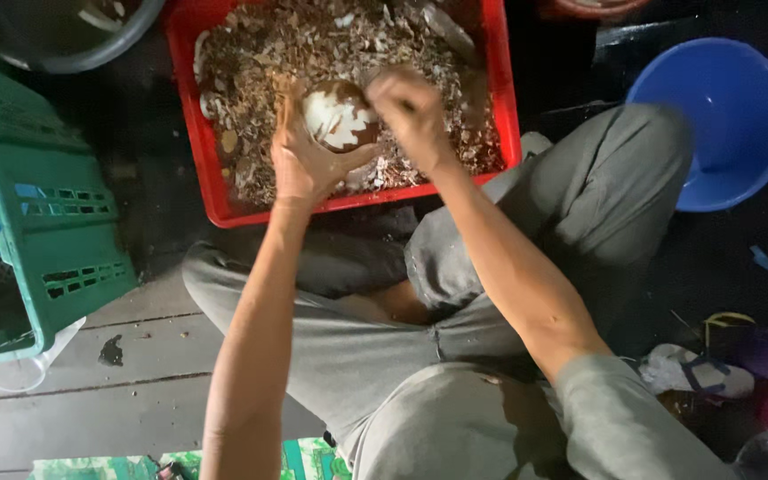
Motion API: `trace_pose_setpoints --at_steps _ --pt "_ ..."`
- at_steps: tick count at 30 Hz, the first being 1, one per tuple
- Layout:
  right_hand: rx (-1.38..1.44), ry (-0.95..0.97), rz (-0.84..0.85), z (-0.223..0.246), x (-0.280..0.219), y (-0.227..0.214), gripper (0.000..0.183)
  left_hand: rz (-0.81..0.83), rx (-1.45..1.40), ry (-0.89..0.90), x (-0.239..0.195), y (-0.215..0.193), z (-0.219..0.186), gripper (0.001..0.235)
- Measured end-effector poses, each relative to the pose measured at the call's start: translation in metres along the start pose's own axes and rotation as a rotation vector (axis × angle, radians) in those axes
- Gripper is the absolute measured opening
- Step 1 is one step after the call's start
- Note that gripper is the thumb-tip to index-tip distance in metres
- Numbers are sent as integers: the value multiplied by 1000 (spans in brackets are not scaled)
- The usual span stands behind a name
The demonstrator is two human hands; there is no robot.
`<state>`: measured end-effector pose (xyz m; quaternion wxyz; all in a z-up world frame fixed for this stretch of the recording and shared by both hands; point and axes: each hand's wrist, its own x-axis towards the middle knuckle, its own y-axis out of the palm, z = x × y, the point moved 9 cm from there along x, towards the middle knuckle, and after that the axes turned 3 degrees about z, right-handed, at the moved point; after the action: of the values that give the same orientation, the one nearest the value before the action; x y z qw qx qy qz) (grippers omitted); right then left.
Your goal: The person sits cross-legged and uses a knife to peel the outer husk from coconuts, rotating them to remove the brown layer and reveal the white shell. After peeling, the person splits the coconut open and places the halves into a nearby container.
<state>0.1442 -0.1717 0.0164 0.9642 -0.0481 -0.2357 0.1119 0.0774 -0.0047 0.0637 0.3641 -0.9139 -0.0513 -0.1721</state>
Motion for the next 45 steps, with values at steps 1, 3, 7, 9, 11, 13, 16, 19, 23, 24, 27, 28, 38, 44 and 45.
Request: trace_pose_setpoints --at_steps 1,3,7,9,11,13,16,19,23,24,27,28,38,44,45 --pt "-134 -184 25 25 -2 6 26 59 20 -133 -4 12 15 106" --pt "-342 -295 98 45 -5 21 22 191 -66 -252 -14 34 34 69" --pt "-239 -51 316 32 33 37 22 57 34 -63 -13 16 21 98" --pt "-302 -307 390 52 40 36 19 4 262 -11 -9 10 11 111" --pt "-370 -419 406 57 42 28 17 99 347 -152 -4 21 19 110" --pt "-420 -392 361 58 37 27 15 351 303 -485 -19 38 46 95" --pt "-252 -64 557 37 46 42 24 5 293 -63 -3 4 4 136" --pt "-296 -359 439 60 39 35 23 57 153 -60 -4 9 8 123" --pt "-310 -333 363 52 34 31 26 62 100 -144 -11 10 14 118" --pt "-303 -244 396 43 39 30 27 87 129 -214 -9 11 18 118" --pt "-293 -179 379 37 34 22 26 94 -7 -151 -6 18 9 112" --pt "-285 -198 360 40 33 24 25 75 -82 -89 -4 16 6 108" --pt "-318 -249 230 53 17 29 21 100 -219 -241 -17 14 14 89" --pt "-200 -55 179 6 17 20 25 -27 72 -118 -2 10 12 91" --pt "-237 -140 138 13 10 20 20 -17 73 -138 -5 12 14 86"
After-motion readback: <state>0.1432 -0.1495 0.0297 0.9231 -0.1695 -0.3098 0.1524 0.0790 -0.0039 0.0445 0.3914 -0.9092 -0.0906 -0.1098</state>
